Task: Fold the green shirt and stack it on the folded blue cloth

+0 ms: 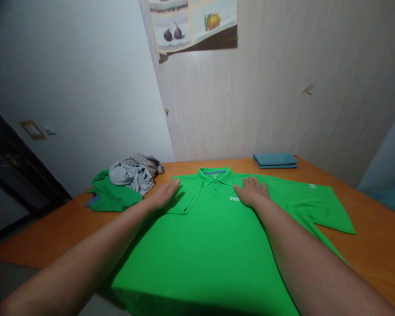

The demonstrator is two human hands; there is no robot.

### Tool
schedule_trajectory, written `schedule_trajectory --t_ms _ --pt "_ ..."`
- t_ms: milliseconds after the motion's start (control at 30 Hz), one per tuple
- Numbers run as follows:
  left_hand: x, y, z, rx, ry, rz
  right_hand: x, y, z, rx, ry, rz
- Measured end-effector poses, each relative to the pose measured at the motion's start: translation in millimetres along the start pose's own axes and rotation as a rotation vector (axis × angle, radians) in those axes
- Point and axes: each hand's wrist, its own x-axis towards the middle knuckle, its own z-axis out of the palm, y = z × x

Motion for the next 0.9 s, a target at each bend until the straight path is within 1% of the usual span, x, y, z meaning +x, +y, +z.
schedule_trajectory --t_ms 67,133,200,233,367,433,500,567,667,767,900 --pt "-11 -7 12.7 0.075 -0.072 0.061 0 0 0 0.000 0.000 0.002" --pt "-17 -12 19.2 0.191 -0.130 0.073 0 -1 0 0.001 -0.004 0.004" --pt "-15 -12 18.0 0.267 -0.154 0.072 0 -2 0 0.004 -0.005 0.006" --pt "-12 -10 15.3 0.266 -0.147 0.070 0 -2 0 0.006 -0.006 0.007" --pt "16 6 2.7 0.143 -0.054 0.051 0 -3 -1 0.019 -0.007 0.010" --pt "36 18 1.6 0.107 -0.012 0.025 -1 -4 0 0.024 -0.005 0.009" --pt "56 28 5.8 0.089 0.023 -0.020 -1 -5 0 0.027 -0.007 0.012" --pt "74 37 14.0 0.063 0.047 -0.084 -1 -5 -1 0.032 -0.012 0.017" --pt "97 45 28.9 0.024 0.049 -0.188 -2 -6 -3 0.042 -0.018 0.016" --pt "112 48 39.1 -0.005 0.034 -0.279 -4 -7 -5 0.047 -0.026 0.016" --pt "126 51 41.7 -0.068 -0.002 -0.348 -6 -8 -7 0.058 -0.031 0.016"
